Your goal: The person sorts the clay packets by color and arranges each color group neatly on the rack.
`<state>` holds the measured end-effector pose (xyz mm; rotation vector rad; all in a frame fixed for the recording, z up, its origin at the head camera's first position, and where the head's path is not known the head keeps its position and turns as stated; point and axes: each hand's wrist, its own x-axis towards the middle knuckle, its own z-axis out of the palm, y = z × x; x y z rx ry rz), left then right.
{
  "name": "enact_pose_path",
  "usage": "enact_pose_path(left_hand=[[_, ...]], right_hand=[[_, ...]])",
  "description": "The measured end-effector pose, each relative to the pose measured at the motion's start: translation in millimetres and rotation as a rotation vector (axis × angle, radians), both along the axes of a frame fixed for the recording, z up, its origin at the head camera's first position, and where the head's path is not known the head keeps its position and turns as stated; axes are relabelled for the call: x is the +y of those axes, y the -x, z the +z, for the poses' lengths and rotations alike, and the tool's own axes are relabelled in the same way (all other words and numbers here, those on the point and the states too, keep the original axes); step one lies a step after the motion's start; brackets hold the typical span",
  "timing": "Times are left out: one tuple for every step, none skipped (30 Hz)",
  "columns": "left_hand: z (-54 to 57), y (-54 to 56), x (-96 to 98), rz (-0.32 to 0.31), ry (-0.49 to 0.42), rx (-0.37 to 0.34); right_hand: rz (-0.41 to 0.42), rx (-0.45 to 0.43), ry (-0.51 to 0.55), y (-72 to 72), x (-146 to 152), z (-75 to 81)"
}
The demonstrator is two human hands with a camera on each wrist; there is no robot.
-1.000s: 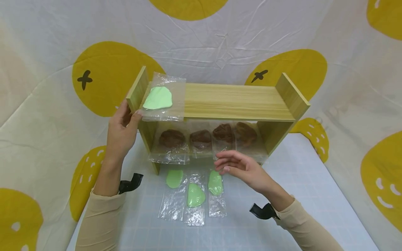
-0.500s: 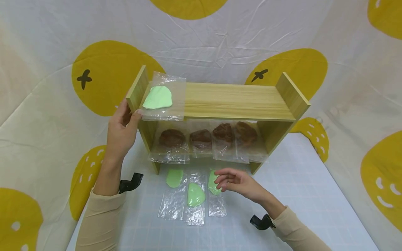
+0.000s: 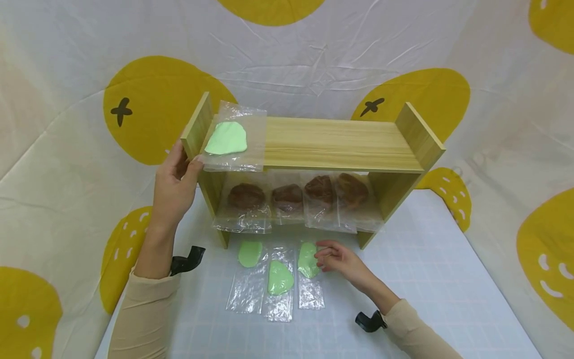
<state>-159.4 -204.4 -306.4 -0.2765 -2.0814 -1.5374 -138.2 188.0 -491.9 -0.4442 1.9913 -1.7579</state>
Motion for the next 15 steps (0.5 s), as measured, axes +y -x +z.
enact_pose_path(left_hand=[[-0.1, 0.1, 0.1, 0.000, -0.001, 0.001], [0.0, 0.1, 0.0, -0.002, -0.002, 0.003], [-0.1, 0.2, 0.1, -0.002, -0.004, 0.003], [-0.1, 0.2, 0.2, -0.001, -0.005, 0.003], [-0.2, 0.3, 0.3, -0.002, -0.006, 0.003], [-0.1, 0.3, 0.3, -0.003, -0.007, 0.005], [0.1, 0.3, 0.3, -0.003, -0.007, 0.006], [0.3, 0.3, 0.3, -0.004, -0.007, 0.010], [0.4, 0.2, 0.3, -0.003, -0.006, 0.011], [0.5, 0.1, 0.2, -0.003, -0.005, 0.012], [0.6, 0.0, 0.2, -0.003, -0.006, 0.012], [0.7, -0.1, 0.1, -0.002, -0.005, 0.012], [0.8, -0.1, 0.2, -0.002, -0.004, 0.012], [0.8, -0.1, 0.1, -0.002, -0.004, 0.012], [0.8, -0.2, 0.1, -0.001, -0.004, 0.011]], right_hand=[[-0.017, 0.001, -0.009, 1.6, 0.5, -2.5], [-0.032, 0.001, -0.014, 3.0, 0.9, -4.6], [-0.043, 0.005, -0.020, 4.4, 1.4, -6.8], [-0.052, 0.009, -0.027, 5.7, 1.8, -8.5], [-0.060, 0.012, -0.031, 6.7, 2.1, -9.9], [-0.067, 0.014, -0.035, 7.5, 2.4, -11.4], [-0.076, 0.012, -0.035, 8.1, 2.6, -12.5], [-0.080, 0.016, -0.034, 8.7, 2.7, -13.4], [-0.086, 0.016, -0.035, 9.2, 2.8, -14.7], [-0.093, 0.016, -0.037, 9.7, 2.7, -15.8], [-0.101, 0.015, -0.040, 10.2, 2.5, -17.1], [-0.110, 0.014, -0.042, 10.8, 2.1, -18.3], [-0.120, 0.014, -0.047, 11.5, 1.8, -19.4], [-0.130, 0.016, -0.056, 12.0, 1.4, -20.5], [-0.145, 0.014, -0.071, 12.8, 0.8, -21.7]])
